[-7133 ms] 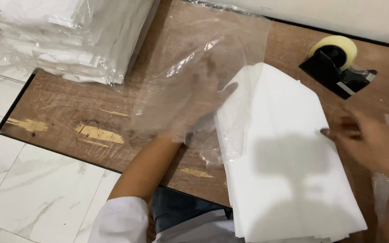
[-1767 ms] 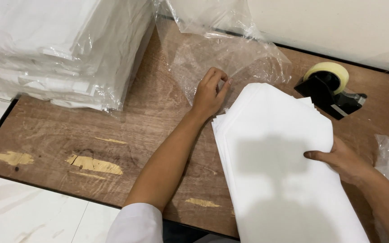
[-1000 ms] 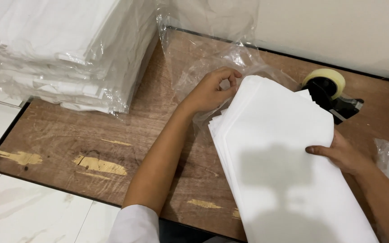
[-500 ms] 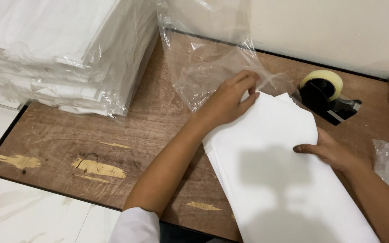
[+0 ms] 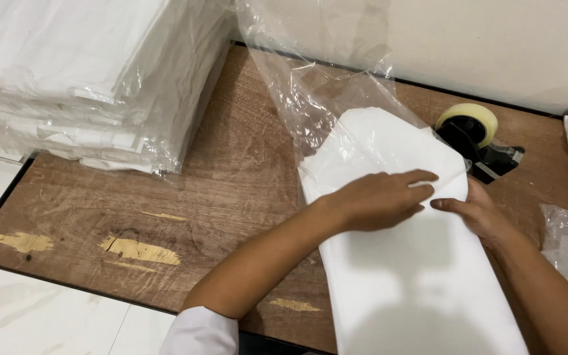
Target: Folding white fabric bags and inserting them into clear plastic packaging sleeves on a wooden table.
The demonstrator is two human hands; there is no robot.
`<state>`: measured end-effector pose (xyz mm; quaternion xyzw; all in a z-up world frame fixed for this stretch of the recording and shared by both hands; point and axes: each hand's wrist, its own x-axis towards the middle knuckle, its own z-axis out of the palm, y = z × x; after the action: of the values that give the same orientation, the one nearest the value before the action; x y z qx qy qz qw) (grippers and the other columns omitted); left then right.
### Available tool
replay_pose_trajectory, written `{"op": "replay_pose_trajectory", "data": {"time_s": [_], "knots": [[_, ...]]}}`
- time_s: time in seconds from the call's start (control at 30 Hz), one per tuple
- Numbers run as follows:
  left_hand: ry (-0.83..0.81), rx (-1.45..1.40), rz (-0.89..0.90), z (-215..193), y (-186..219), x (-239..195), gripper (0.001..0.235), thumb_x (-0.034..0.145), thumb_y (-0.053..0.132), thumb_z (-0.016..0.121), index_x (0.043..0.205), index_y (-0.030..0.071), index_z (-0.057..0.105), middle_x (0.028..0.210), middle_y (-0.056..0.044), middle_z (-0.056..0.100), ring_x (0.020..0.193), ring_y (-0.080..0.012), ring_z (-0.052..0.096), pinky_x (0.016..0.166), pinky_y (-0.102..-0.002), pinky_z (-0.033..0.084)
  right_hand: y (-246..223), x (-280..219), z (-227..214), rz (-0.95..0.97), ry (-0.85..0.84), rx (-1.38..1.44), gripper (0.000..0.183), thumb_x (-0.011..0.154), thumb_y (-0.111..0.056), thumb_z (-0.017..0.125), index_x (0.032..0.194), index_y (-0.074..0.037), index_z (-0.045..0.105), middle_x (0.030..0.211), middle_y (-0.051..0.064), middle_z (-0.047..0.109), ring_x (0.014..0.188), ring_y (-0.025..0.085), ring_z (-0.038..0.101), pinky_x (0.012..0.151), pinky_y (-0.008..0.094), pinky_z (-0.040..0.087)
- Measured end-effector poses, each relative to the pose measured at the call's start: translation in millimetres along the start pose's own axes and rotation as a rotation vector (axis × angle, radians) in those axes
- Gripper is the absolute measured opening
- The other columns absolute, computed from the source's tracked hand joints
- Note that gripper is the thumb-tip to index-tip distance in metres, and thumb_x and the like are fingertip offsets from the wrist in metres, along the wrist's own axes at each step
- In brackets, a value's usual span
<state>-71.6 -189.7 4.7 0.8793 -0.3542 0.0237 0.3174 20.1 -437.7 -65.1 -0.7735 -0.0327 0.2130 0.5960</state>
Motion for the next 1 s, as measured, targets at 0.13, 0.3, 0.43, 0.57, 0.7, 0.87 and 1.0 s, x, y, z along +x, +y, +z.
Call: {"op": "replay_pose_trajectory", "data": {"time_s": [0.13,0.3,0.43,0.57,0.7,0.87,1.0], "knots": [[0.368,0.478,0.369,54,-9,3,0.018,0.092,0.020,0.060,0.104,0.007,0.060,0.126,-0.009,0.053,0.107,-0.0096,0.062,0.044,-0.028,0.052,-12,1,15,-0.030,-0.026,0.039,0.088,0.065,-0.009,0.059,0.147,-0.005,0.028,0.132,0.017,0.048,0.119,0.031,0.047,0.101,0.044,0.039],[0.081,0.305,0.071,32,9,0,0.024,0.091,0.027,0.055,0.106,0.008,0.055,0.135,-0.016,0.048,0.061,-0.0229,0.064,0.046,-0.036,0.048,-18,0,24,-0.184,-0.062,0.022,0.054,0.073,-0.002,0.059,0.125,-0.007,0.042,0.107,0.013,0.053,0.088,0.027,0.056,0.082,0.039,0.047],[-0.109,-0.038,-0.165,-25,35,-2,0.043,0.092,0.022,0.050,0.133,0.010,0.047,0.139,-0.021,0.046,0.084,-0.0350,0.072,0.073,-0.049,0.060,-1,19,17,-0.459,-0.199,0.036,0.023,0.075,0.001,0.068,0.097,0.001,0.063,0.077,0.008,0.063,0.069,0.017,0.061,0.067,0.032,0.052],[0.117,0.101,-0.144,-16,13,24,0.041,0.093,0.031,0.048,0.126,0.009,0.053,0.133,-0.018,0.051,0.100,-0.0424,0.066,0.084,-0.059,0.052,47,50,11,-0.564,-0.175,-0.009,0.050,0.071,0.003,0.064,0.121,0.004,0.056,0.105,0.008,0.057,0.102,0.020,0.051,0.095,0.040,0.042],[0.127,0.362,-0.224,7,-16,46,0.050,0.094,0.041,0.048,0.129,0.006,0.052,0.137,-0.017,0.048,0.134,-0.0346,0.041,0.110,-0.056,0.027,52,57,13,-0.533,-0.216,0.041,0.013,0.078,-0.003,0.058,0.084,0.003,0.068,0.078,0.009,0.062,0.077,0.017,0.060,0.078,0.032,0.049],[0.020,0.336,-0.258,35,-33,50,0.046,0.097,0.032,0.044,0.132,0.003,0.049,0.137,-0.017,0.051,0.139,-0.0331,0.034,0.115,-0.059,0.013,-26,-16,66,-0.323,-0.108,0.235,0.006,0.071,0.001,0.060,0.075,0.000,0.056,0.070,0.011,0.053,0.066,0.020,0.055,0.068,0.037,0.047],[-0.044,0.276,-0.229,44,-36,50,0.038,0.096,0.019,0.043,0.129,0.003,0.054,0.136,-0.016,0.052,0.139,-0.0318,0.033,0.117,-0.053,0.014,-8,8,56,-0.303,-0.202,0.274,0.013,0.075,0.005,0.059,0.086,-0.002,0.057,0.077,0.006,0.054,0.069,0.017,0.057,0.057,0.029,0.047]]}}
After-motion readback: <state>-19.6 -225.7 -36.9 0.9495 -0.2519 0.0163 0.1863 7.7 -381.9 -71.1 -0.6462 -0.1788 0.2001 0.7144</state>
